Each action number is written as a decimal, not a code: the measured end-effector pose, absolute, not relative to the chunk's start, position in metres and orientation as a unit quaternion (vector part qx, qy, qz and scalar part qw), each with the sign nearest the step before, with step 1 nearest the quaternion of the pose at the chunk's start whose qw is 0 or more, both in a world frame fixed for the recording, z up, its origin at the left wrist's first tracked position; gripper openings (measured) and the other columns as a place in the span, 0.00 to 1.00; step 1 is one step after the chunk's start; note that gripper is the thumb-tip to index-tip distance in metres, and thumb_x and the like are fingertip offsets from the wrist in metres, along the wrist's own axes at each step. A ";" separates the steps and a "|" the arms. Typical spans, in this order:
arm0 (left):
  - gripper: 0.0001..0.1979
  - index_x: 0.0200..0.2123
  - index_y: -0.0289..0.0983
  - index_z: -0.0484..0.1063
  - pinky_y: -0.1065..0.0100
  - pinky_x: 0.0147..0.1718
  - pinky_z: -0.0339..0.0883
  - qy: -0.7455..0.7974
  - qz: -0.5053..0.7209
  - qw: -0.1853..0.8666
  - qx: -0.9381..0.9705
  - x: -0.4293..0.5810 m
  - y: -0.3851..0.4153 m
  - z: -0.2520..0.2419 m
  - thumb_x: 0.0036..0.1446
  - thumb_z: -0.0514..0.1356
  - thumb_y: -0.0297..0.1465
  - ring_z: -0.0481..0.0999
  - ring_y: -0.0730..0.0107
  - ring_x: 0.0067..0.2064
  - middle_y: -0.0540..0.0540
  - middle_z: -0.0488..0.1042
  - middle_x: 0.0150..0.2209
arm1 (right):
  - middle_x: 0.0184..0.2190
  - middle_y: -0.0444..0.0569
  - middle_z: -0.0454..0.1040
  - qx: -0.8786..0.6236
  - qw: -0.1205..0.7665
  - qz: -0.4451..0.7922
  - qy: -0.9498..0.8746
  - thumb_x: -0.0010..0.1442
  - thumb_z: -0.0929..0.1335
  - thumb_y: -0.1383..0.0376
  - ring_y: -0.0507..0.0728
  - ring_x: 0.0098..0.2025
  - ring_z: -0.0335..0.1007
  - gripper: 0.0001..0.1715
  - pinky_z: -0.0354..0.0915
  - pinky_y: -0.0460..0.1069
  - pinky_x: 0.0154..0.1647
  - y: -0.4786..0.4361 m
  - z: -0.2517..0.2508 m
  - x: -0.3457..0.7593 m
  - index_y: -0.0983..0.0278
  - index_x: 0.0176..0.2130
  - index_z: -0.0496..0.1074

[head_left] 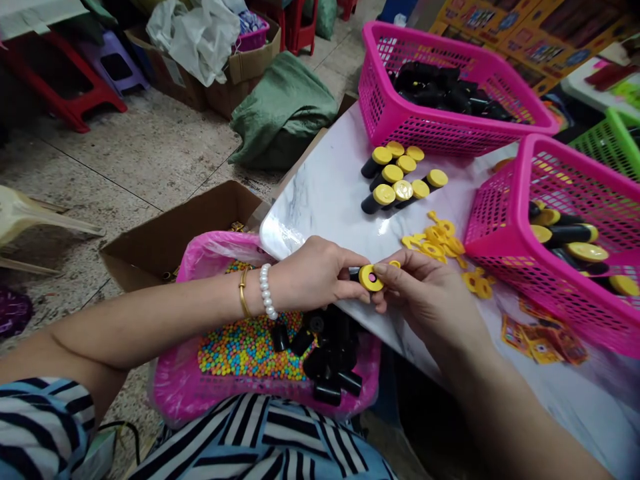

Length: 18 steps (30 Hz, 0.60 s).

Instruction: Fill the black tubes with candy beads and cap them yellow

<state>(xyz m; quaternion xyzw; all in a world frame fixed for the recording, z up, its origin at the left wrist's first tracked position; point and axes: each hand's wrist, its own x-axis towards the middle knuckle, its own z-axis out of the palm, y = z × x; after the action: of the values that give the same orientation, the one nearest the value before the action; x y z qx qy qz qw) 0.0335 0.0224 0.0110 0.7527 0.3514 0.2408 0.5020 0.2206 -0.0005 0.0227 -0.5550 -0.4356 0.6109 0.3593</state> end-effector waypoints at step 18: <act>0.15 0.48 0.35 0.74 0.73 0.29 0.68 0.387 0.369 0.436 0.724 0.045 -0.007 -0.004 0.58 0.64 0.33 0.71 0.74 0.27 0.52 0.71 0.25 | 0.26 0.41 0.72 -0.576 0.398 0.493 -0.517 0.58 0.72 0.54 0.49 0.22 0.64 0.14 0.64 0.45 0.24 -0.023 0.009 0.216 0.60 0.35 0.70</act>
<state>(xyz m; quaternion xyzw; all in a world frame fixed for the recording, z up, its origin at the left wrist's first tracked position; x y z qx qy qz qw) 0.0449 -0.0066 -0.0037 0.7236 0.3870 0.3694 0.4360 0.2162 -0.0234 0.0090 -0.5760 -0.5169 0.4928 0.3977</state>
